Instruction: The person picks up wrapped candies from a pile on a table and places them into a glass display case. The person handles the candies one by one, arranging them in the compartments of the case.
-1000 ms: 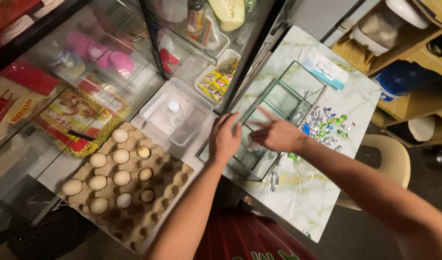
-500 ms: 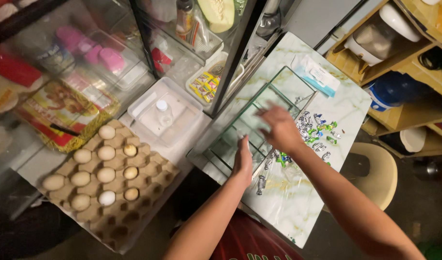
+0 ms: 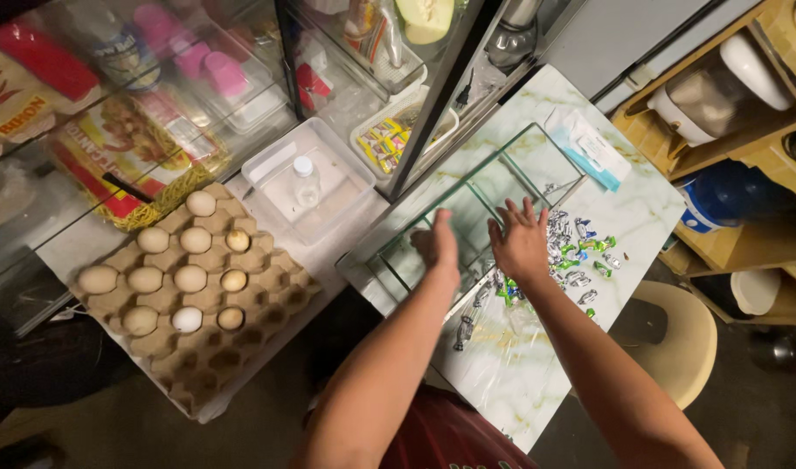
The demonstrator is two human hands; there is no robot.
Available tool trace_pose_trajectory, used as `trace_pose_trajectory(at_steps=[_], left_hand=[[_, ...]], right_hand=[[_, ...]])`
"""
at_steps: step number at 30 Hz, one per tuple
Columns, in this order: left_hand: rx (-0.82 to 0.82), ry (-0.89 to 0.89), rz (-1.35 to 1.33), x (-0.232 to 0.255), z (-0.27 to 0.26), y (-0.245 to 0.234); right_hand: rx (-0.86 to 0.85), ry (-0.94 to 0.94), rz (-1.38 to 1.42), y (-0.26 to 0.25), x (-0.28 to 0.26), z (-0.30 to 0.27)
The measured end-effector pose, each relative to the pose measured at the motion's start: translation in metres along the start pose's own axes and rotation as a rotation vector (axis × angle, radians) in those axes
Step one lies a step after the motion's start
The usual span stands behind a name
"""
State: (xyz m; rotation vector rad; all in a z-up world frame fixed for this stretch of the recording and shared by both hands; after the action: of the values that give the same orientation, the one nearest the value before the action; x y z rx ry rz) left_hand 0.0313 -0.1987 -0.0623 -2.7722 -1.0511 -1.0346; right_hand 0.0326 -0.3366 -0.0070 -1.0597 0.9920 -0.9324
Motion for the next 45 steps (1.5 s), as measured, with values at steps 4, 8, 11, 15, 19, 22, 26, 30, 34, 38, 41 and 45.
trace_pose_trajectory(at_steps=[4,8,11,15,19,22,26,30,34,38,41,45], left_hand=[[0.045,0.158,0.183,-0.041,-0.011,0.018],[-0.221,-0.266,-0.043,-0.012,0.009,-0.004],[-0.042,-0.122,-0.018,0.011,0.018,-0.007],[0.119,0.122,0.164,-0.018,-0.015,0.013],[-0.017,-0.115,0.057,-0.013,-0.033,-0.014],[-0.031,-0.045,0.002,0.004,-0.025,-0.025],[0.027,0.074,0.026,-0.009,-0.028,-0.013],[0.018,-0.053,0.016,-0.008,-0.027,-0.017],[0.024,-0.076,0.015,0.0,-0.022,-0.019],[-0.196,-0.095,0.137,-0.016,-0.041,-0.027],[-0.345,-0.307,0.039,-0.002,-0.023,-0.028],[-0.105,0.003,0.178,0.002,-0.002,-0.031]], right_hand=[[-0.001,-0.008,-0.004,-0.001,-0.002,-0.001],[0.008,-0.024,0.006,-0.001,-0.002,-0.002],[0.006,-0.027,-0.023,0.003,-0.002,-0.003],[0.01,-0.012,-0.04,0.003,-0.001,-0.002],[-0.004,0.0,-0.009,-0.001,-0.007,-0.003],[-0.008,0.012,-0.019,-0.005,-0.008,0.0],[-0.019,0.025,-0.014,-0.007,-0.01,-0.003],[-0.022,0.014,-0.023,-0.008,-0.012,-0.001],[-0.014,0.022,-0.047,-0.007,-0.012,-0.003],[-0.019,0.044,-0.041,-0.006,-0.012,0.0],[-0.006,0.024,-0.044,-0.004,-0.01,-0.002],[-0.013,0.022,-0.061,-0.003,-0.009,-0.001]])
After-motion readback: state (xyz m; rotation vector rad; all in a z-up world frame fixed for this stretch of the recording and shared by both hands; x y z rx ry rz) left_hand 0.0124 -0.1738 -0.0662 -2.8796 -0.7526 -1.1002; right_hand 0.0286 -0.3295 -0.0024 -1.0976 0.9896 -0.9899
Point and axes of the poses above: each hand's wrist, its own z-axis towards the middle knuckle, its own y-axis out of the palm, x = y × z, the point moved 1 cm from there along z, towards the middle knuckle, and after that the axes turned 4 degrees about -y, right-handed, at the moved point
